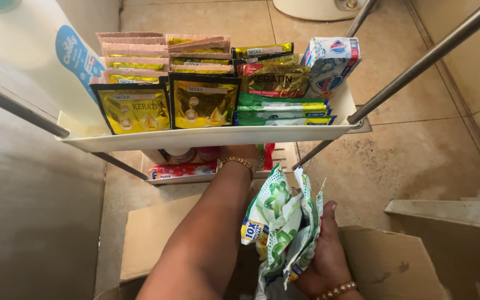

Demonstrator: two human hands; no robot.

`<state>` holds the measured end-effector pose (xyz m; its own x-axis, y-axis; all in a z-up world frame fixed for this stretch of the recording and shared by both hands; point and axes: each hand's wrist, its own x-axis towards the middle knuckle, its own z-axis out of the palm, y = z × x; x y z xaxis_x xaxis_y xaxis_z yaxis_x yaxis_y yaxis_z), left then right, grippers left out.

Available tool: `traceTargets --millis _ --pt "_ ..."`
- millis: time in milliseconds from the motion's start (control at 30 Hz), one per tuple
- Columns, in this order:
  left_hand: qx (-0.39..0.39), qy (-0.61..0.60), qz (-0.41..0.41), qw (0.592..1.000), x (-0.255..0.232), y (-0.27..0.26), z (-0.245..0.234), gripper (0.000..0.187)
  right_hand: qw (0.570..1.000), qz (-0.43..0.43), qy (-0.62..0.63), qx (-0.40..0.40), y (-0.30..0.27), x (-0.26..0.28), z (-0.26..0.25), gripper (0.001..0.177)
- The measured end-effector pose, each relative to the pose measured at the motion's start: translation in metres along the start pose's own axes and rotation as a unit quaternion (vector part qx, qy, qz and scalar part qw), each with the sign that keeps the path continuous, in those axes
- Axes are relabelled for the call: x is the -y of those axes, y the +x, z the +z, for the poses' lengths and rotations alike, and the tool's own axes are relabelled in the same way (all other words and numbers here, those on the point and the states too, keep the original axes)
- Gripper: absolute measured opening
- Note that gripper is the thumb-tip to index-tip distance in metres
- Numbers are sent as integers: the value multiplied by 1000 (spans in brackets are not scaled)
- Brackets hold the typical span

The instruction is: The person sits on the floor and transfers small packets of laundry detergent and a scrubbing pad from a cardboard box onto the shelves of a rolling cart. They arrange the items neatly on the cart's shelves.

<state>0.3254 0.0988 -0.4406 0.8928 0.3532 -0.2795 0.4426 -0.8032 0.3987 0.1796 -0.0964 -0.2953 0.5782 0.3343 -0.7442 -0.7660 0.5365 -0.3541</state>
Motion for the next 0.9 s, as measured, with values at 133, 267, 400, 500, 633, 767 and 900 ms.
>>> traceTargets --millis 133,267,400,500,633,767,900 --pt "19 10 4 1000 2 -5 -4 34 1000 -6 -13 -13 -2 -1 3 84" --pt "23 13 14 1000 1 -10 -9 38 1000 -7 -8 -23 -3 -2 3 83" --pt "6 63 76 995 -1 -14 -15 38 1000 -18 -7 -15 -1 -3 2 82" --pt "15 37 82 996 -4 -16 -21 39 1000 -6 -9 -13 -1 -2 0 81" --pt "34 33 108 993 -7 -21 -28 44 1000 -9 -18 -16 0 -2 0 81" --pt "49 47 121 990 -9 -25 -35 48 999 -18 -20 -21 1 -3 0 81" --pt "62 43 102 992 -9 -28 -39 43 1000 -25 -11 -7 1 -4 -2 80"
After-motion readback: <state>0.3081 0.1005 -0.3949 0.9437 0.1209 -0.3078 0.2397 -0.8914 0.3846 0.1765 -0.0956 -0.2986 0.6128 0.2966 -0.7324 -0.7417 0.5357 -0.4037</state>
